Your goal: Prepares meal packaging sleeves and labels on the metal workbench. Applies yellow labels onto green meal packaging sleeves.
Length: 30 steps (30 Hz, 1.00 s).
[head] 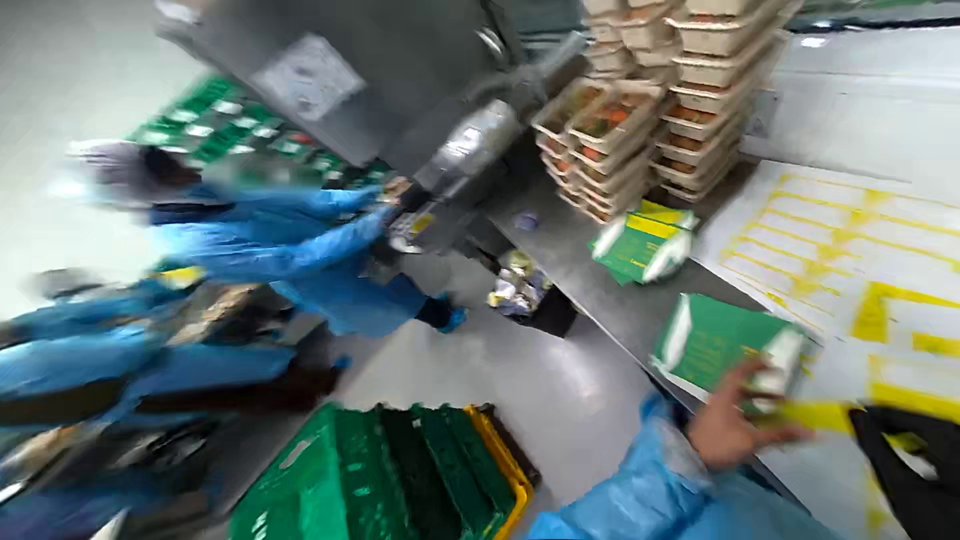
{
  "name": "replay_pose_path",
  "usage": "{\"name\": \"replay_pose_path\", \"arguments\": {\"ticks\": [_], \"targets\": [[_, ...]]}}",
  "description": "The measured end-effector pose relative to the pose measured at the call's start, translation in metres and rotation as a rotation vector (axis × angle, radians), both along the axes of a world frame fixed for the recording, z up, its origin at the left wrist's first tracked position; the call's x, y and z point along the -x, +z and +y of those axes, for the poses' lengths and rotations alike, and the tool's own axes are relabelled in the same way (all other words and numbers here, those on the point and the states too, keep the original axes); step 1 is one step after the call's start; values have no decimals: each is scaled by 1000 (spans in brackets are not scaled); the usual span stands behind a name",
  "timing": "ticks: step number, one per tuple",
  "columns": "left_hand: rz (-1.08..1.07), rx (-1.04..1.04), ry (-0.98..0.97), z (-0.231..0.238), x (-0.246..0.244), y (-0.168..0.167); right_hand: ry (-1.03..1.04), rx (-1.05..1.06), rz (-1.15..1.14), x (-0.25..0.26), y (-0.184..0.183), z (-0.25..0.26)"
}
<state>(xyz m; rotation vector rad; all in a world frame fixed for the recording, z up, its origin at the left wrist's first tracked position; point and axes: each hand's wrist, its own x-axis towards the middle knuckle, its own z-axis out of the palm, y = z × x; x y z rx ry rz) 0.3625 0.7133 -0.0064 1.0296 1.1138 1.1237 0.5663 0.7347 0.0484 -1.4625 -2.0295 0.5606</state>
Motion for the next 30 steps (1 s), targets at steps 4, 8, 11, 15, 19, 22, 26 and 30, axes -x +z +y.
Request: {"name": "replay_pose_path", "arguments": {"ticks": [4, 8, 11, 15, 19, 22, 26, 30], "targets": [[-48, 81, 52, 0, 18, -20, -323, -50, 192, 5, -18, 3], [-135, 127, 160, 10, 20, -35, -439, 146, 506, 10, -18, 8], [-206, 221, 144, 14, 18, -24, -530, 96, 604, 21, -16, 9], [-312, 253, 126, 21, 26, -11, -582, 19, 580, 33, -18, 6], [-254, 207, 153, 32, 34, -9, -586, 2, 582, 47, -26, 2], [-111, 145, 219, 43, 46, -18, -600, -18, 546, 56, -40, 7], [158, 69, 391, 73, 64, -46, -665, 65, 367, 67, -81, 36], [403, 131, 450, 111, 72, -87, -726, 305, 234, 85, -129, 87]]}}
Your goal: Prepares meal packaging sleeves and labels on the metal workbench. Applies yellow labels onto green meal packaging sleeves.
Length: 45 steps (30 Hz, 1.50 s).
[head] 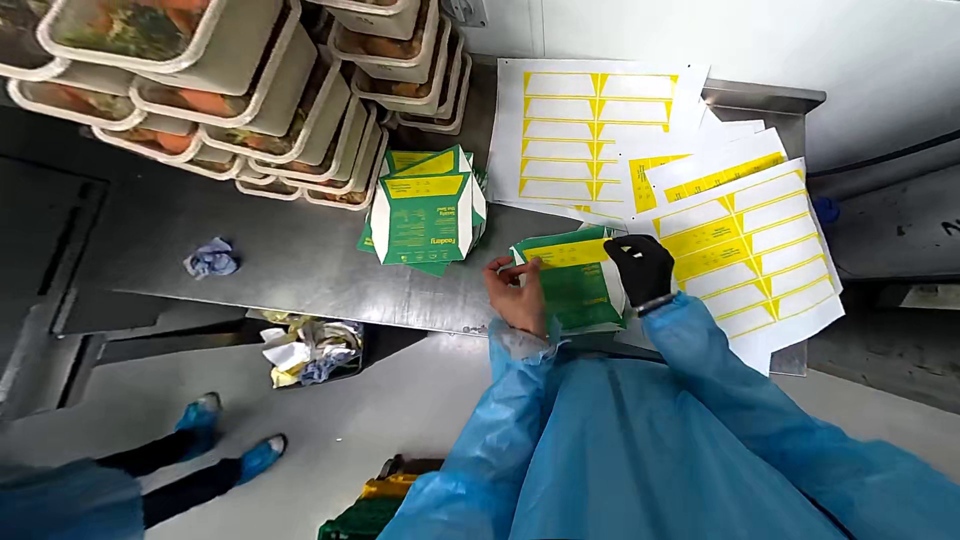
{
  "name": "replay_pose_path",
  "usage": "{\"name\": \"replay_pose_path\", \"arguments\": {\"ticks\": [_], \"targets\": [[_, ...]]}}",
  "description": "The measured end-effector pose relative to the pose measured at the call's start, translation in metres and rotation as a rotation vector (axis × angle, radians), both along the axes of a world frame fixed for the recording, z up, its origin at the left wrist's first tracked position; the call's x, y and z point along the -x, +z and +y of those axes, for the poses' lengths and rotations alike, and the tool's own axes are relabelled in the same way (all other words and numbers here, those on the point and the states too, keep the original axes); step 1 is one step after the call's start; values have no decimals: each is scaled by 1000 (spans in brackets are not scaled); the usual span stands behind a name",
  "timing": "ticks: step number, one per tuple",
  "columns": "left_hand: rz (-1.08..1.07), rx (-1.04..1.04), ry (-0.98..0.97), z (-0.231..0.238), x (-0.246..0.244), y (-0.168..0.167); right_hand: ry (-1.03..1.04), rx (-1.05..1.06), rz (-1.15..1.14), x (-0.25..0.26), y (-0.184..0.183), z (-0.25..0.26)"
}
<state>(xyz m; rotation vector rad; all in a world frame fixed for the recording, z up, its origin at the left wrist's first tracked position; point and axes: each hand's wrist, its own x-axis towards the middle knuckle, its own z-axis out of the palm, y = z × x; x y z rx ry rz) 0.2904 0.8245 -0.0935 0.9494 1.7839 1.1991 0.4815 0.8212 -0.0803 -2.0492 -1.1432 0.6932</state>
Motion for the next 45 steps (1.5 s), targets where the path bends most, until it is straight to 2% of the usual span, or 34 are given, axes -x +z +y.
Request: {"name": "replay_pose_path", "arguments": {"ticks": [5, 9, 14, 16, 18, 19, 22, 24, 27, 29, 31, 34, 36, 38, 41, 43, 45], "targets": [[170, 74, 18, 23, -2, -41, 4, 135, -111, 6, -40, 33], [258, 5, 60, 19, -7, -60, 35, 179, -151, 7, -47, 38], [325, -49, 113, 20, -13, -64, 28, 158, -205, 11, -54, 39], [373, -58, 155, 19, -17, -65, 56, 209, -185, 15, -32, 41], [447, -35, 180, 17, -17, -62, 114, 455, -8, 13, 18, 47], [464, -11, 195, 16, -15, -60, 89, 449, 15, 12, 17, 47], [517, 1, 206, 13, -14, -56, -40, 74, -170, 3, -51, 39], [632, -134, 17, 3, -17, -54, 134, -28, -284, -3, -51, 29], [913, -302, -505, -4, -13, -66, 655, -165, -436, 1, -47, 13], [1058, -268, -724, -11, -9, -78, 888, -62, -509, -3, -58, 1], [1121, -232, -737, -13, -4, -80, 885, 6, -568, -16, -70, -4], [1141, -130, -577, -23, -3, -69, 728, 64, -622, -42, -70, -20], [1087, -127, -538, -28, -4, -54, 605, -20, -603, -71, -62, -38], [1058, -122, -761, -33, 3, -38, 523, -137, -557, -104, -58, -62], [1083, 75, -1166, -53, 5, -24, 521, -43, -528, -154, -64, -121], [1107, 120, -1275, -58, 1, -12, 618, 36, -550, -185, -73, -156], [1100, 68, -1315, -63, 9, 6, 747, 76, -580, -204, -77, -185]]}}
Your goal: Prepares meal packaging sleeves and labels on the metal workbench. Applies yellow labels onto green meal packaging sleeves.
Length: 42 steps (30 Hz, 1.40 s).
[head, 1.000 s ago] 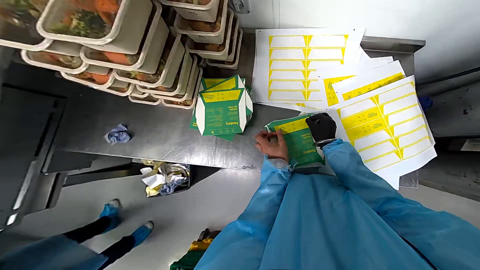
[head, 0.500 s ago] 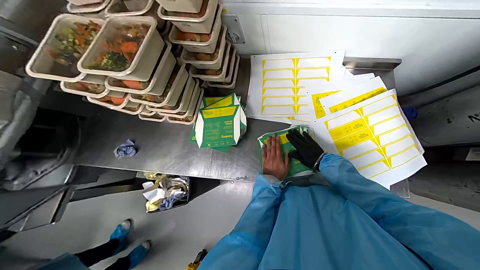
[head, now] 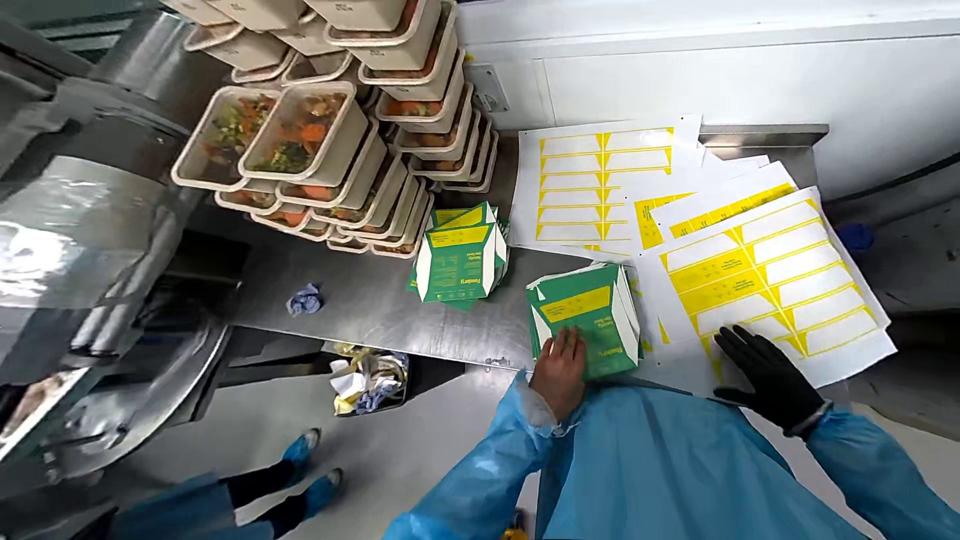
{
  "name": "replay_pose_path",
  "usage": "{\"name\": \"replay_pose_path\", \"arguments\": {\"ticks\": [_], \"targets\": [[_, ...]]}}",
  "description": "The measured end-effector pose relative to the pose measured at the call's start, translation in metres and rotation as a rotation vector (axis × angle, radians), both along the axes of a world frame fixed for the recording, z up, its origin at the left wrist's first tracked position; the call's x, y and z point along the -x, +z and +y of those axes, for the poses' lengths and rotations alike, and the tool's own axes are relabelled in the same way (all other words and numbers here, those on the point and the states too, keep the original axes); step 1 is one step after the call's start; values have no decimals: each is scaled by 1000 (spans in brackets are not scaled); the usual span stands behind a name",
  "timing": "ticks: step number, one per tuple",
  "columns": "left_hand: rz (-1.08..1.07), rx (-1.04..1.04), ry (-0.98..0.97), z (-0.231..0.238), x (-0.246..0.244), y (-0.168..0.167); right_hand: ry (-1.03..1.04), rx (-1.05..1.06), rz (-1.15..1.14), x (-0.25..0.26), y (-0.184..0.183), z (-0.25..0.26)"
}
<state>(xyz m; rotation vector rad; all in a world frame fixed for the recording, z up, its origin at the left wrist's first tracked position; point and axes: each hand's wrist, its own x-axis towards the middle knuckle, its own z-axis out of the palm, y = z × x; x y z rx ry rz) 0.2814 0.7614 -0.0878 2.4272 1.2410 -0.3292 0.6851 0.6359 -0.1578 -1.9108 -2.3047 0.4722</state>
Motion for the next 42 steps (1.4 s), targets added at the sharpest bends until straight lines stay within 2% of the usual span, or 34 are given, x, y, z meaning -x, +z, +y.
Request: {"name": "replay_pose_path", "arguments": {"ticks": [1, 4, 7, 9, 12, 14, 16, 18, 19, 20, 21, 23, 24, 26, 28, 31, 36, 42], "targets": [[-102, -91, -4, -5, 8, 10, 37, 22, -17, -4, 0, -12], [-481, -556, 84, -9, 36, 39, 58, 74, -35, -13, 3, -36], [-502, -794, 204, 32, 77, 52, 61, -15, -34, -19, -4, -46], [-415, -808, 290, 77, 110, 33, 85, -45, -26, -21, -8, -51], [-226, -649, 339, 135, 157, -3, 103, -92, -6, -24, -11, -58], [-117, -491, 299, 157, 172, -12, 88, -84, 55, -26, -5, -59], [-59, -448, 252, 162, 173, -6, 75, -30, 131, -29, 1, -57], [-221, -513, 258, 144, 143, 18, 52, -23, 173, -30, 3, -54], [-380, -494, 298, 125, 115, 30, 15, -52, 194, -28, 4, -52], [-547, -392, 384, 100, 79, 39, -30, -125, 205, -25, 8, -51], [-698, -152, 516, 72, 36, 45, -72, -218, 191, -23, 11, -50], [-852, 606, 770, 28, -45, 46, -79, -374, 112, -22, 24, -48], [-889, 904, 814, 14, -79, 38, -46, -407, 69, -21, 31, -48], [-966, 1185, 875, -1, -135, 20, 52, -409, 12, -15, 43, -49], [-1055, 1237, 993, -6, -178, 6, 147, -341, 11, -12, 48, -52], [-1117, 1078, 1095, -13, -209, -11, 167, -221, 163, -16, 45, -51], [-1240, 933, 1035, -33, -228, -1, -315, -270, 401, -5, 75, -4], [-1431, 914, 1046, -54, -258, 25, -372, -447, 580, 5, 67, 23]]}}
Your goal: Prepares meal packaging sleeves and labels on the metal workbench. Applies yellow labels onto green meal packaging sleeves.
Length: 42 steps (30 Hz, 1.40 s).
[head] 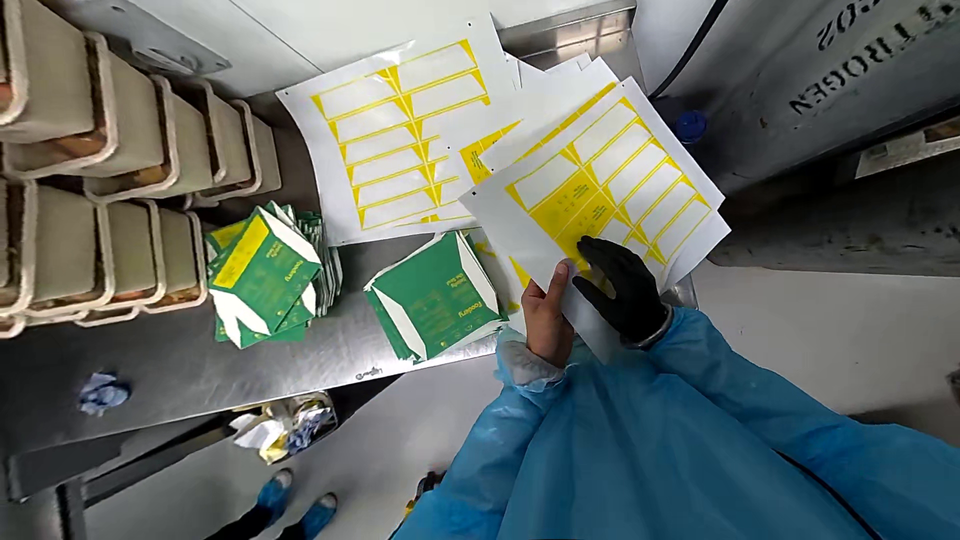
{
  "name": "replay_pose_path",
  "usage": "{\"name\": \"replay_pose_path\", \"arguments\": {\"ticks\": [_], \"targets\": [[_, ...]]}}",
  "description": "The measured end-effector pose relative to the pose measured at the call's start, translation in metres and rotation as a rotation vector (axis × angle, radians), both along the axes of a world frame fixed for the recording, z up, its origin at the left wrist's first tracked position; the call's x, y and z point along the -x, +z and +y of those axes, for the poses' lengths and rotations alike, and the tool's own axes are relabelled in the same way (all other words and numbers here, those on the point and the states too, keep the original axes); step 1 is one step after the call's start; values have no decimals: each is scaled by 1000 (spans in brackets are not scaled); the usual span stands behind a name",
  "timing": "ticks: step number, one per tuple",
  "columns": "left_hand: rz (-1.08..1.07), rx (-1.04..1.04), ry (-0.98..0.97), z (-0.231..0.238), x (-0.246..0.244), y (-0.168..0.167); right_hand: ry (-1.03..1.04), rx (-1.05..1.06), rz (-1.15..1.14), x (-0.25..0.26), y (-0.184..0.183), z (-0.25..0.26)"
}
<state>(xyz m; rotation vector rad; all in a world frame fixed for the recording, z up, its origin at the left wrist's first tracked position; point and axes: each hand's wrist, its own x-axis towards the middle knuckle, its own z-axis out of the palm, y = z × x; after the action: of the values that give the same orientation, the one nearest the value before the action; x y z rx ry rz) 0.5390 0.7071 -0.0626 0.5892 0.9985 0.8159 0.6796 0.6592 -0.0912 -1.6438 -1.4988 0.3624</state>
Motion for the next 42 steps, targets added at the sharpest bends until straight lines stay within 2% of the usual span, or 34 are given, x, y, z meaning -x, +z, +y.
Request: {"name": "replay_pose_path", "arguments": {"ticks": [5, 12, 16, 22, 24, 28, 30, 31, 33, 35, 37, 40, 42], "targets": [[131, -133, 8, -8, -15, 5, -70, -50, 132, -2, 10, -6], [206, -162, -3, -8, -26, 18, -58, -43, 196, -15, 22, -5], [198, -197, -8, -8, -24, 19, -6, -15, 244, -26, 24, -2], [128, -356, -15, 0, -17, 10, -56, 89, 465, -29, 38, 2], [159, -380, -29, 0, -14, 10, -68, 88, 395, -29, 41, 3], [173, -361, -19, -6, -14, 10, -29, 22, 29, -27, 38, 7], [200, -325, -36, -9, -12, 12, -1, 7, -66, -25, 34, 11], [204, -303, -44, -11, -11, 12, -1, 18, -46, -24, 33, 12], [192, -256, -37, -10, -7, 11, -20, 95, 153, -29, 34, 14], [176, -195, 4, -7, -6, 7, -109, 231, 420, -50, 39, 20], [171, -129, 58, -5, -3, 2, -242, 360, 559, -85, 38, 29], [248, -66, 87, -4, 1, -9, -436, 445, 598, -154, 41, 38], [349, -68, 79, 3, -3, -22, -595, 405, 550, -186, 56, 38]]}}
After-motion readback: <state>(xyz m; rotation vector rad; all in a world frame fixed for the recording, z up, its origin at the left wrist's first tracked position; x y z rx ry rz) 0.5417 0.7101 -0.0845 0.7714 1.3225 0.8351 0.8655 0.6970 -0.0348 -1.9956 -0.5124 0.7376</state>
